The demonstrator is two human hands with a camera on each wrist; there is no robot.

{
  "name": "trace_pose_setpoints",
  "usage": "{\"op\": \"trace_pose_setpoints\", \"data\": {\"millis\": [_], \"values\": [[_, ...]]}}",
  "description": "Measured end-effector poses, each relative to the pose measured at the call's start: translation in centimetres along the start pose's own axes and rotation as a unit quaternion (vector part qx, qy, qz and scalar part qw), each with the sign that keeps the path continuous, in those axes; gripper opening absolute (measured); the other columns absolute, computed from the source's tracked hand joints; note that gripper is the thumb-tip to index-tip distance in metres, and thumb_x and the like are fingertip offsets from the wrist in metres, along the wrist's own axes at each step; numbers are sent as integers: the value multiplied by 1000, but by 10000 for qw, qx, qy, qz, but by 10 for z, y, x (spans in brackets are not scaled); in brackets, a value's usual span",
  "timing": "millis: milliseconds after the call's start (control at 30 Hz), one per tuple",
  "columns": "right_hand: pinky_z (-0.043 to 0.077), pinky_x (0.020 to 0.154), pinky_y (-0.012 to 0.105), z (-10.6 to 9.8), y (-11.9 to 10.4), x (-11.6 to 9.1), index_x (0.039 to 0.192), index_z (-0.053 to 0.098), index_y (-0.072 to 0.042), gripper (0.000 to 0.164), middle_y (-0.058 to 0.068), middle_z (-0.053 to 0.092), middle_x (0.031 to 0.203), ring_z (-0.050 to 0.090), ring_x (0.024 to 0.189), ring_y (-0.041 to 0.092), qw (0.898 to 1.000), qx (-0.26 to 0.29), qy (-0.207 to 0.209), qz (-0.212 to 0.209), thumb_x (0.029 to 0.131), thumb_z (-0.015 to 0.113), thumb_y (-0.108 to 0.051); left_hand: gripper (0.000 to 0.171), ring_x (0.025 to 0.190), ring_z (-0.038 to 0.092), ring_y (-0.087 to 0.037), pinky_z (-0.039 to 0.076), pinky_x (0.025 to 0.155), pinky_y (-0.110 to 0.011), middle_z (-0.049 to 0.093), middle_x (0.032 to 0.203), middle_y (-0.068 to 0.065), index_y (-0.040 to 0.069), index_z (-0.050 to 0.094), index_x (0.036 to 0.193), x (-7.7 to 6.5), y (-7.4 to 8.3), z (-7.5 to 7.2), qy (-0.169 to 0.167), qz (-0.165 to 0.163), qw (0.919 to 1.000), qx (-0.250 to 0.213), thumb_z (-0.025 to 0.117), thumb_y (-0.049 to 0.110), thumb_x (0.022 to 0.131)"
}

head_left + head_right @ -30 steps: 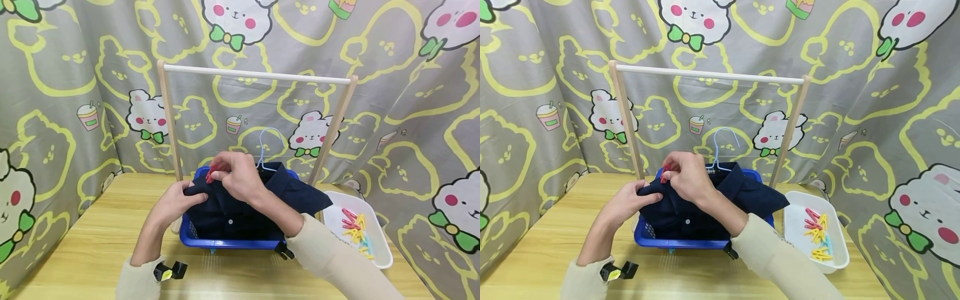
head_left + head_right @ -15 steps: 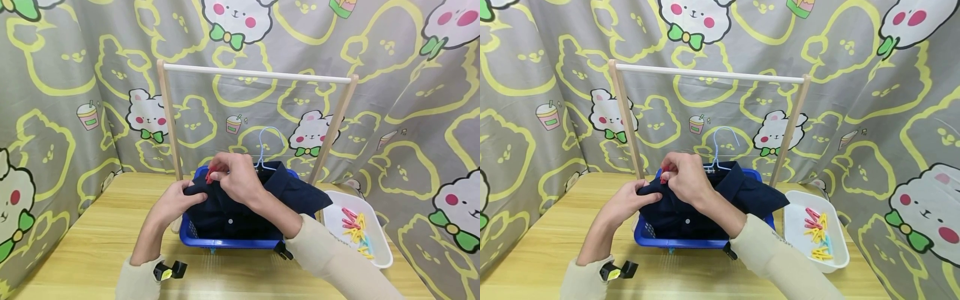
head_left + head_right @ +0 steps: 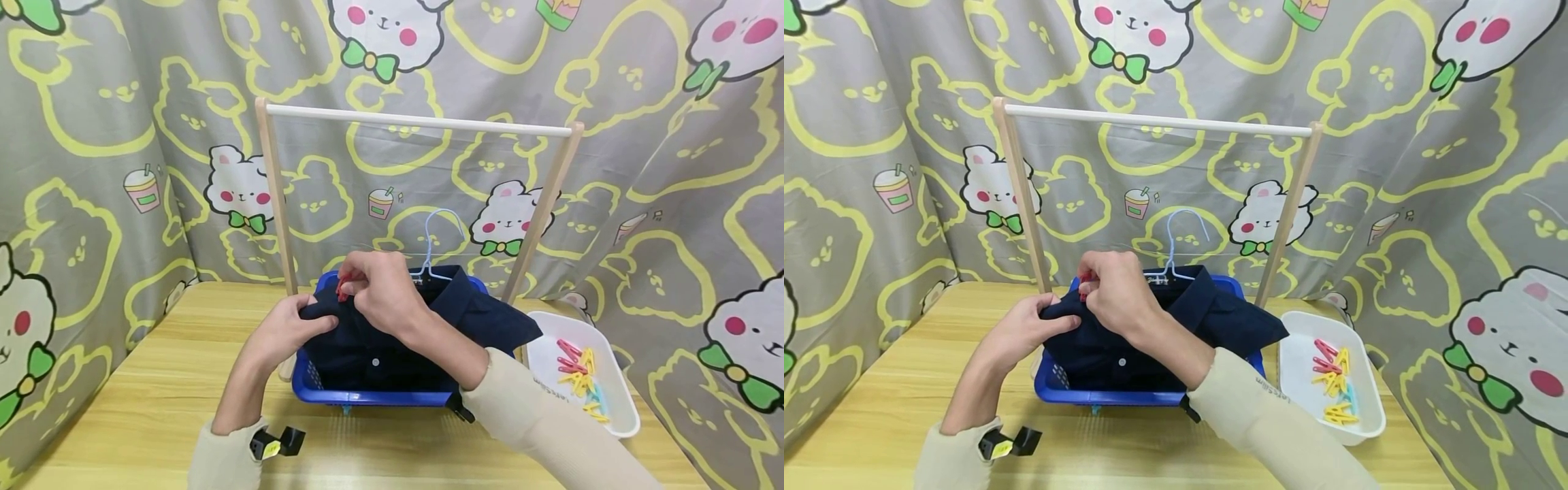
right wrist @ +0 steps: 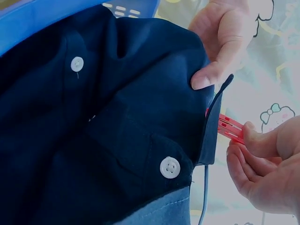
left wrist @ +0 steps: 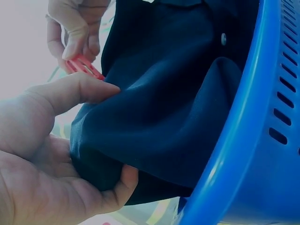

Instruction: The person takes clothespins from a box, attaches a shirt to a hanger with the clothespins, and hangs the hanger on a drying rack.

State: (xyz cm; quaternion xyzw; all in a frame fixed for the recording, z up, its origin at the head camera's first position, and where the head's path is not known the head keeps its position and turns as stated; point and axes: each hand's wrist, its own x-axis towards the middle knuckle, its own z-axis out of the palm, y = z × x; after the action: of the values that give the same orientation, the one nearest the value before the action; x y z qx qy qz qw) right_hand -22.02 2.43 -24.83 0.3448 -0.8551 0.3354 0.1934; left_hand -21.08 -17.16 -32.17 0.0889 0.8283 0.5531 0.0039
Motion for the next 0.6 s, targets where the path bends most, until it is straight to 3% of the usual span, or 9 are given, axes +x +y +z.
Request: {"op": "trace_pose_setpoints", "data": {"millis": [367, 600], "values": [[53, 63, 19, 2, 4, 3, 81, 73, -9, 16, -2, 74, 75, 68, 67, 7, 10000, -5, 9, 9, 86, 70, 6, 28, 70, 47, -23, 38, 61, -31, 43, 75, -4, 1, 54, 87, -2, 2, 0, -18, 12, 10000, -76, 74, 20, 89], [55, 66, 23, 1, 5, 4, 88, 75, -7, 8, -1, 75, 73, 71, 71, 11, 9995, 47, -215, 233, 89, 72, 0, 28, 70, 47, -23, 37, 61, -32, 42, 75, -3, 2, 54, 89, -3, 3, 0, -15, -9, 10000, -69, 74, 21, 89]]}}
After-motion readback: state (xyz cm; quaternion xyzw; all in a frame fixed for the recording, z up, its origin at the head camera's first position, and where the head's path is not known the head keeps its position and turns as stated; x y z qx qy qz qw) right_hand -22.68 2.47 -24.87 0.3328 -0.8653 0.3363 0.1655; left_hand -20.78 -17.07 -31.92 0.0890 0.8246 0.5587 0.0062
